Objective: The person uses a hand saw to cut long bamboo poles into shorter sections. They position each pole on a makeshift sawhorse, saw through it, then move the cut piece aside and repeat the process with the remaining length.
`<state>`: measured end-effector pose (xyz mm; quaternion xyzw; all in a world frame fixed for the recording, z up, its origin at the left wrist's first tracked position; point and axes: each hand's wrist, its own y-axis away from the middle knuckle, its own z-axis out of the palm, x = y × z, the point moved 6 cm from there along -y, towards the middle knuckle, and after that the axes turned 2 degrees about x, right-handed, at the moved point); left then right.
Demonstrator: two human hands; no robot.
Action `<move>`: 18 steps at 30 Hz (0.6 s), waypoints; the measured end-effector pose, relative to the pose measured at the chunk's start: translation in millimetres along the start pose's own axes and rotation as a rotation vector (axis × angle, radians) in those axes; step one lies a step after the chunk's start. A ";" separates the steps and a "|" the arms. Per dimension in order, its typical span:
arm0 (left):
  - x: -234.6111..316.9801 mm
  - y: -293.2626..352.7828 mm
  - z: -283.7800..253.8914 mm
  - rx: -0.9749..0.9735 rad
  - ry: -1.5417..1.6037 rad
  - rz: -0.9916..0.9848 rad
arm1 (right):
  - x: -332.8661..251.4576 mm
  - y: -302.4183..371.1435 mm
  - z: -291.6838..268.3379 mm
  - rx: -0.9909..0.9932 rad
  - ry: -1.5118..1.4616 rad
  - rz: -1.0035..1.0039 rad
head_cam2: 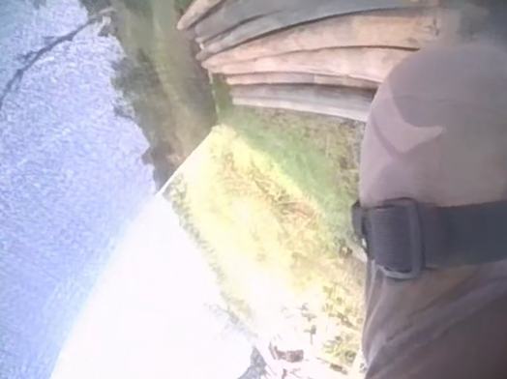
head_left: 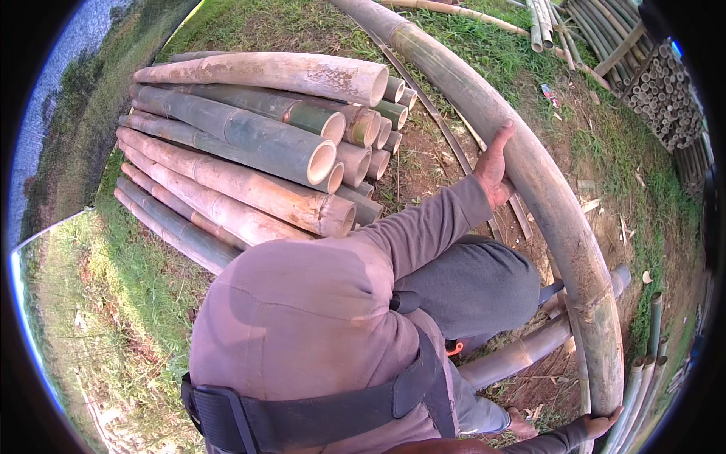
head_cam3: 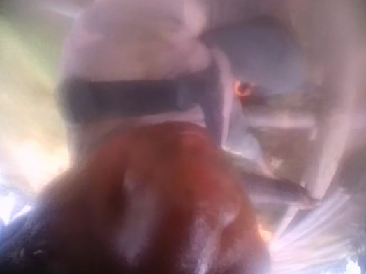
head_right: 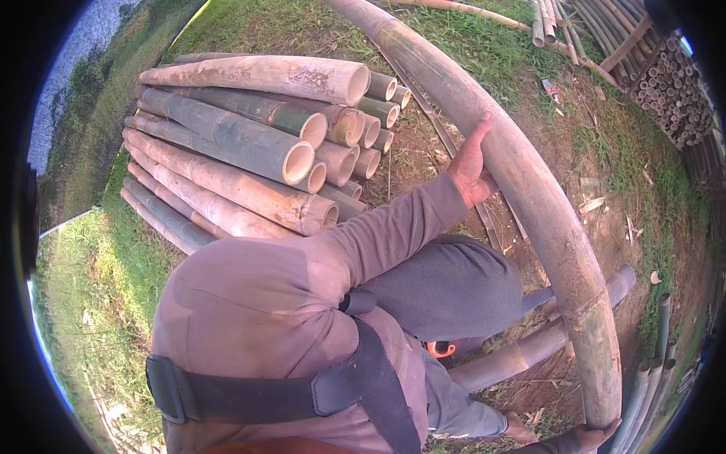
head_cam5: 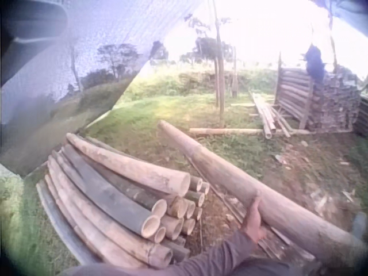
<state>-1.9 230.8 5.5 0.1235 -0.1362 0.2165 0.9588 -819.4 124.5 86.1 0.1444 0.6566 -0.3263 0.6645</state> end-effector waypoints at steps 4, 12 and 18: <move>40.9 54.9 36.7 -0.071 -0.051 0.103 | -30.0 -17.4 64.4 -0.100 -0.159 0.216; 174.1 173.4 59.1 0.030 -0.157 0.435 | -36.6 25.0 198.6 -0.332 -0.258 0.215; 310.4 247.2 -7.8 0.219 -0.241 0.938 | -79.2 211.2 307.5 -0.577 -0.382 0.288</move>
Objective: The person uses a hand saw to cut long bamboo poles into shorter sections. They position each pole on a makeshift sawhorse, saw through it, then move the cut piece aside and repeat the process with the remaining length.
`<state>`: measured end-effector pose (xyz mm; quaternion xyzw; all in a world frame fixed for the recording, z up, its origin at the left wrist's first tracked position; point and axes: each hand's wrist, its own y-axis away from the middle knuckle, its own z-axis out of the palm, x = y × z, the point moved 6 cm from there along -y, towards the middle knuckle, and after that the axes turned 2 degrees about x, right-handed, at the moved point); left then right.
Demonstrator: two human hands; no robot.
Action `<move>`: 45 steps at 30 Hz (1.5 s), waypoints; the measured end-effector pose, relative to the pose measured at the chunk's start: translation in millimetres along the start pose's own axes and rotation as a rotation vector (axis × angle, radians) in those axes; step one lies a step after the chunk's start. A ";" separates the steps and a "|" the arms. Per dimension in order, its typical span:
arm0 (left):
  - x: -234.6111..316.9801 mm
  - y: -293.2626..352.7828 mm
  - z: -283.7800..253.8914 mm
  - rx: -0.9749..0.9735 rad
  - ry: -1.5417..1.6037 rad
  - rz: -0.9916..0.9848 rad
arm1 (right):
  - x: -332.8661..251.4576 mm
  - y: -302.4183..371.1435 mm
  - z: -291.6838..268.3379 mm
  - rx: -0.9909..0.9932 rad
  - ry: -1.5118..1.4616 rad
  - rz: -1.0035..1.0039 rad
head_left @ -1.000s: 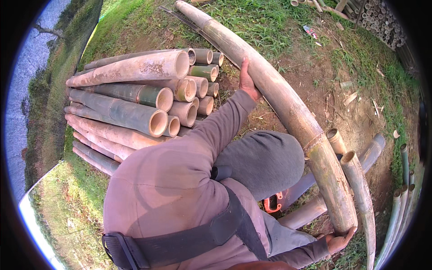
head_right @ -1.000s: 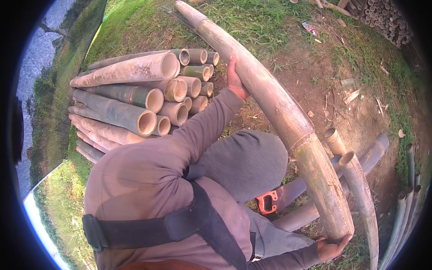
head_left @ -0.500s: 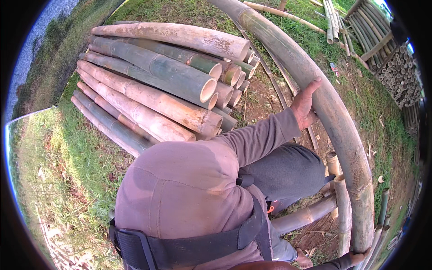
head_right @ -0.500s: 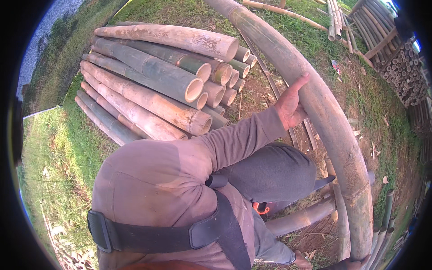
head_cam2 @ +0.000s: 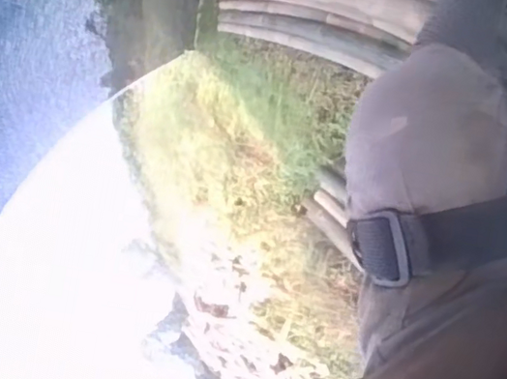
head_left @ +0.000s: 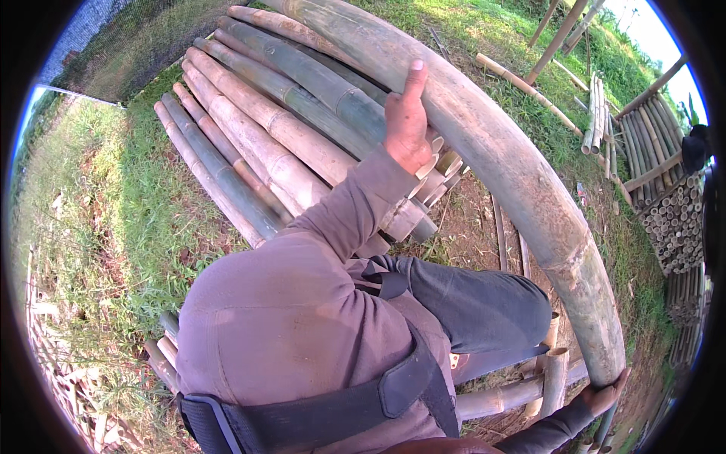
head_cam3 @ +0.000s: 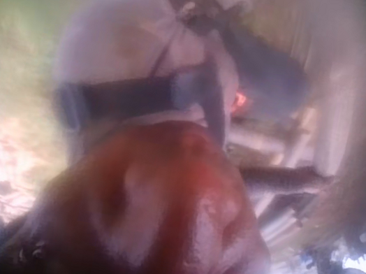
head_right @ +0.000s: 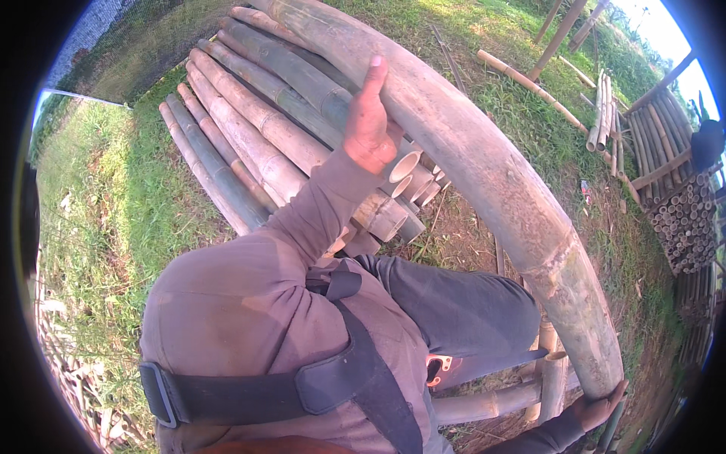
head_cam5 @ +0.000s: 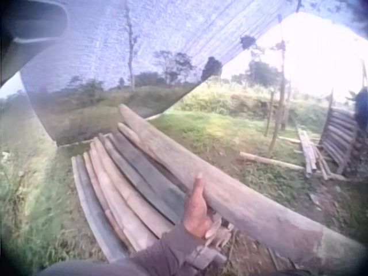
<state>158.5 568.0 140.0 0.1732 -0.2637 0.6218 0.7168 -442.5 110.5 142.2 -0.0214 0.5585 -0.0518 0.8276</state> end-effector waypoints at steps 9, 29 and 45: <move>211.3 -109.6 -248.1 0.481 -0.375 0.390 | 75.6 303.3 281.4 -0.814 0.104 0.201; 264.0 -37.3 -598.5 1.286 -1.011 -0.121 | 165.5 428.9 363.4 -1.794 0.780 -0.485; 158.3 39.4 -484.0 0.813 -0.653 -0.203 | 90.1 99.1 80.8 -0.664 1.075 -0.316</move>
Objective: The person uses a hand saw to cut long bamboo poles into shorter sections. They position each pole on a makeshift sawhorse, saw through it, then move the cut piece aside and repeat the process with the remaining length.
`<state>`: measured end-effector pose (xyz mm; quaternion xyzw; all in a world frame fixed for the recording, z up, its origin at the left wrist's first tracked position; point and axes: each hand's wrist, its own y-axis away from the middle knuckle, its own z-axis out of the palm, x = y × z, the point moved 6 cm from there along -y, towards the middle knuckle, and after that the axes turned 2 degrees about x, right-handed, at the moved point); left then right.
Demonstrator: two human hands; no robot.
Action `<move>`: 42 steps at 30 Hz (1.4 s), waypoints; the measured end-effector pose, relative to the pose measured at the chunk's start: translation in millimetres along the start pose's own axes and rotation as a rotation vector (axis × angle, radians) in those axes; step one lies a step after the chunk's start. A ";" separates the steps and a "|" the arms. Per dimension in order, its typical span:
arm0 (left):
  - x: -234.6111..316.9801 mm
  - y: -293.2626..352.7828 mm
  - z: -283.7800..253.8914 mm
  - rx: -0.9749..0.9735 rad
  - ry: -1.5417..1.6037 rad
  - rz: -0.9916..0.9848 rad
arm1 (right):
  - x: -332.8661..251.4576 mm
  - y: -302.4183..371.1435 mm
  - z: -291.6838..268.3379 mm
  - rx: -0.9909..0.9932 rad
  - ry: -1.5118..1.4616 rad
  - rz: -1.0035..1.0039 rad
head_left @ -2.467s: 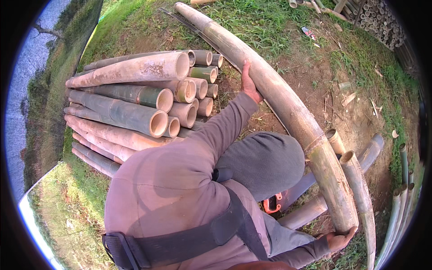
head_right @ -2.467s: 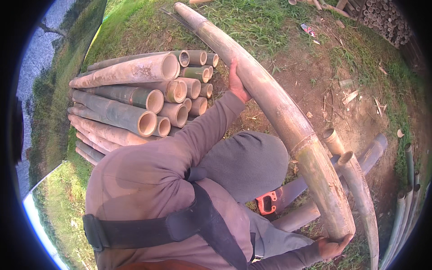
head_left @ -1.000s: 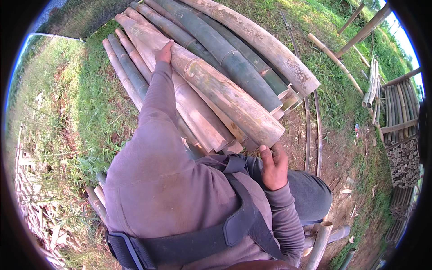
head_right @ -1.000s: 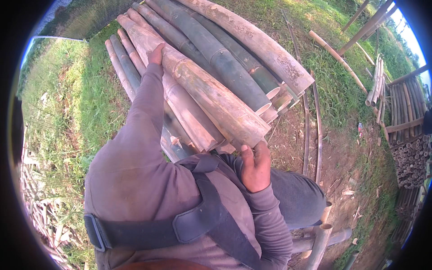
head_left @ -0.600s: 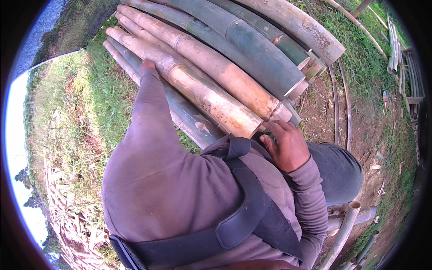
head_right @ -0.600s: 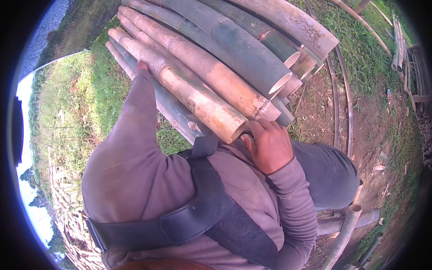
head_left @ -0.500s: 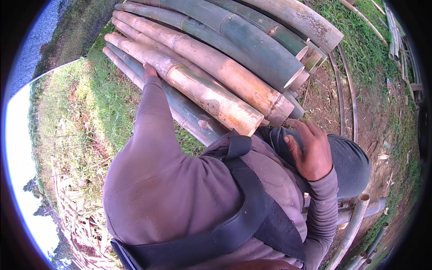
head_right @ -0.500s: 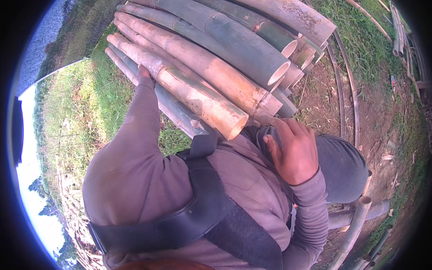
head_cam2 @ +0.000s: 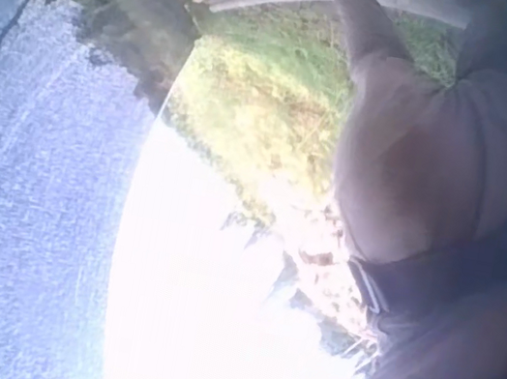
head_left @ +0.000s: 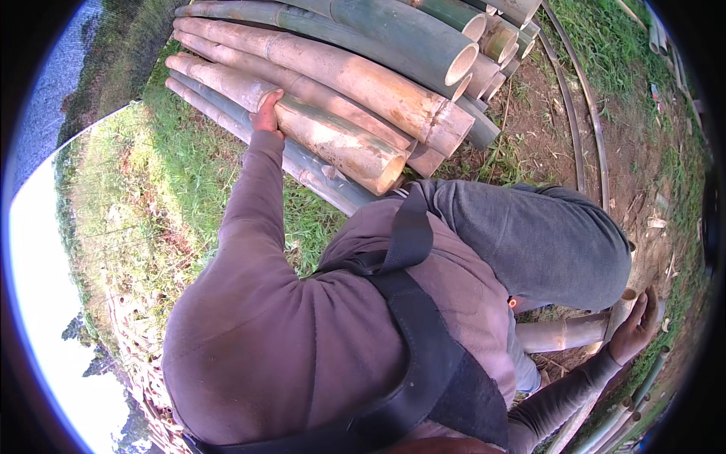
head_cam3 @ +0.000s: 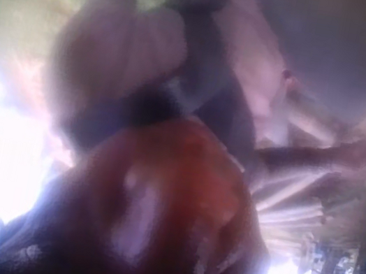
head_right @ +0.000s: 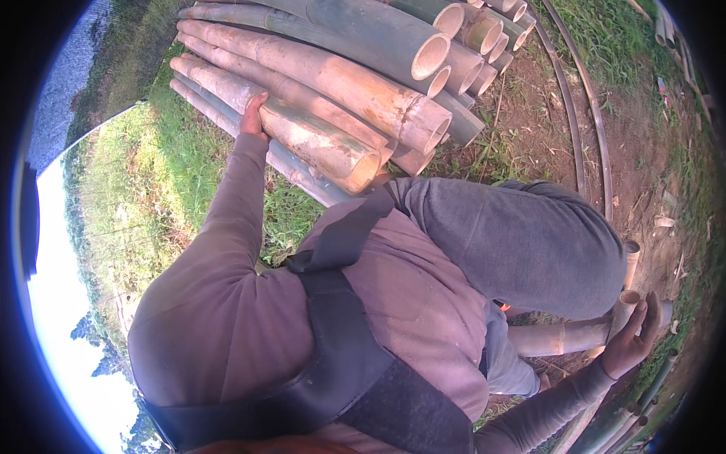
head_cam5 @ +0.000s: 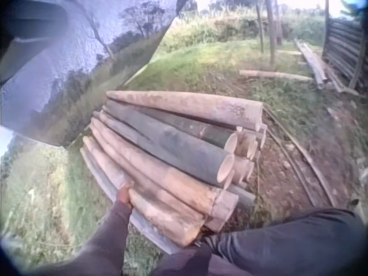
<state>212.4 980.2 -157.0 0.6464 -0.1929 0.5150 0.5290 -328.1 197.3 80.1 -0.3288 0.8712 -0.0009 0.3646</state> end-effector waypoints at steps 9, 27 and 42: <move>-58.9 57.1 -0.7 0.478 -1.258 0.170 | 108.1 132.3 78.5 -0.148 0.123 0.068; -89.0 687.1 548.5 -1.987 -0.562 1.487 | 169.0 243.4 141.4 0.271 -0.354 0.929; -402.4 890.3 556.3 -2.313 -1.394 2.091 | 163.6 251.9 120.5 0.342 -0.430 1.026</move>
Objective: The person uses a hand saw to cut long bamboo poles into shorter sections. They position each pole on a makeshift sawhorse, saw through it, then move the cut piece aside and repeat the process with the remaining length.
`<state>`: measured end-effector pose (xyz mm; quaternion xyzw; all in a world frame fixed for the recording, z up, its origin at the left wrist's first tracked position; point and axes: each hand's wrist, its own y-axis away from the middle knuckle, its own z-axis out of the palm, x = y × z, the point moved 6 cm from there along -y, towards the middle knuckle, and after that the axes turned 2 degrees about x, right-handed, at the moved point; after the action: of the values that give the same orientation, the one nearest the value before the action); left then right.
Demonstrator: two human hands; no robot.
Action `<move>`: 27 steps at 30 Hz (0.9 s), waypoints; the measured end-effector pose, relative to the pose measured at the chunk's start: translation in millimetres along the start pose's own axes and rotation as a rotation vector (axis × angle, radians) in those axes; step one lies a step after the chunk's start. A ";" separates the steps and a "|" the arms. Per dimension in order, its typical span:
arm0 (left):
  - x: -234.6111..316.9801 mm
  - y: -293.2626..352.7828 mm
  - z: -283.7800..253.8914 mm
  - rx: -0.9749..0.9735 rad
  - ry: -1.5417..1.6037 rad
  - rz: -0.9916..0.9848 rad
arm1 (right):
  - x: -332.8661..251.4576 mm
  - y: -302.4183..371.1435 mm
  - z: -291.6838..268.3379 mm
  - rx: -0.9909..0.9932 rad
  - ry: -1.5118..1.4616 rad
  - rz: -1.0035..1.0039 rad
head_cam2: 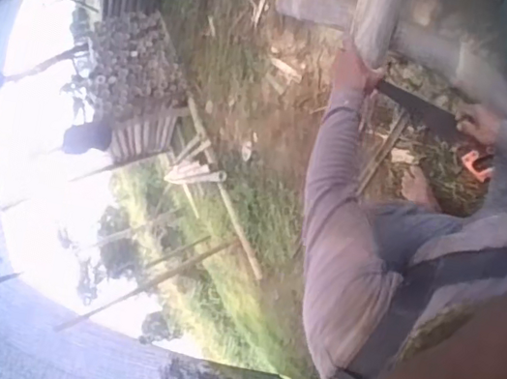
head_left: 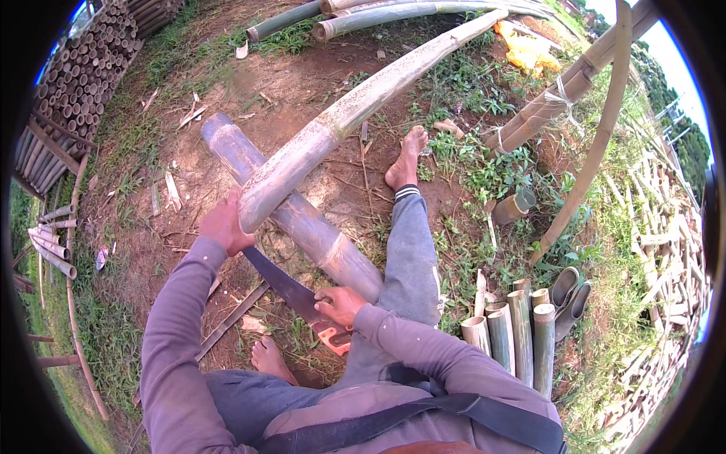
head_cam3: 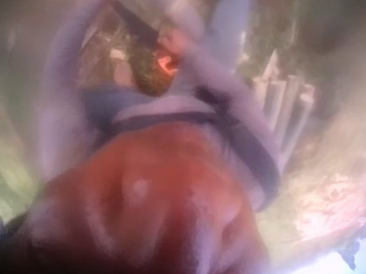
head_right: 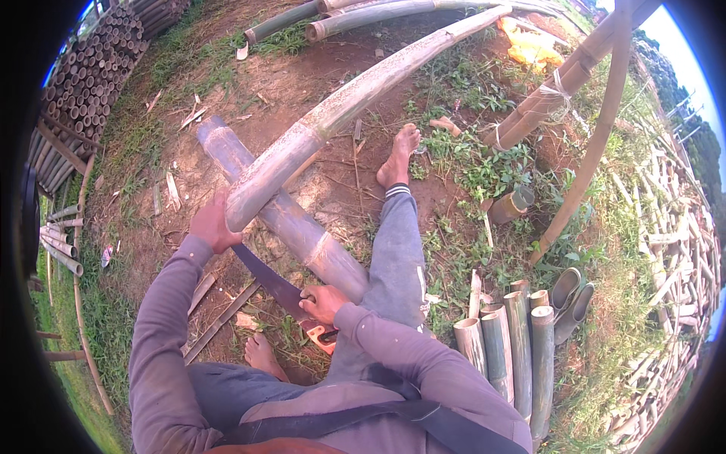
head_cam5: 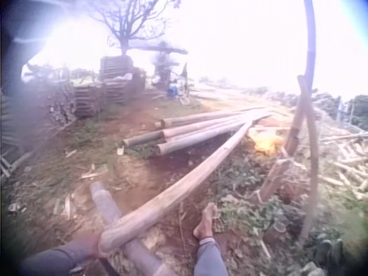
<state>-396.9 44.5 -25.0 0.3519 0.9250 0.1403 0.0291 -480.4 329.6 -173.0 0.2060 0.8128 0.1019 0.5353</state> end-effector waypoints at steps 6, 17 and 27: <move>-132.7 152.1 -48.2 0.177 0.024 -0.021 | 5.8 -38.5 -41.1 0.316 -0.408 -0.133; -421.4 514.0 -24.1 0.377 -0.598 -0.580 | -147.6 -195.3 -136.5 0.354 -1.617 -0.080; -406.7 469.1 14.5 1.002 -0.091 -0.717 | -172.2 -170.7 -31.7 0.291 -0.778 -0.016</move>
<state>212.2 114.3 74.2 -0.0043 0.9370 -0.3450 -0.0552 -488.9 102.3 -83.4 0.2965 0.5573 -0.1037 0.7686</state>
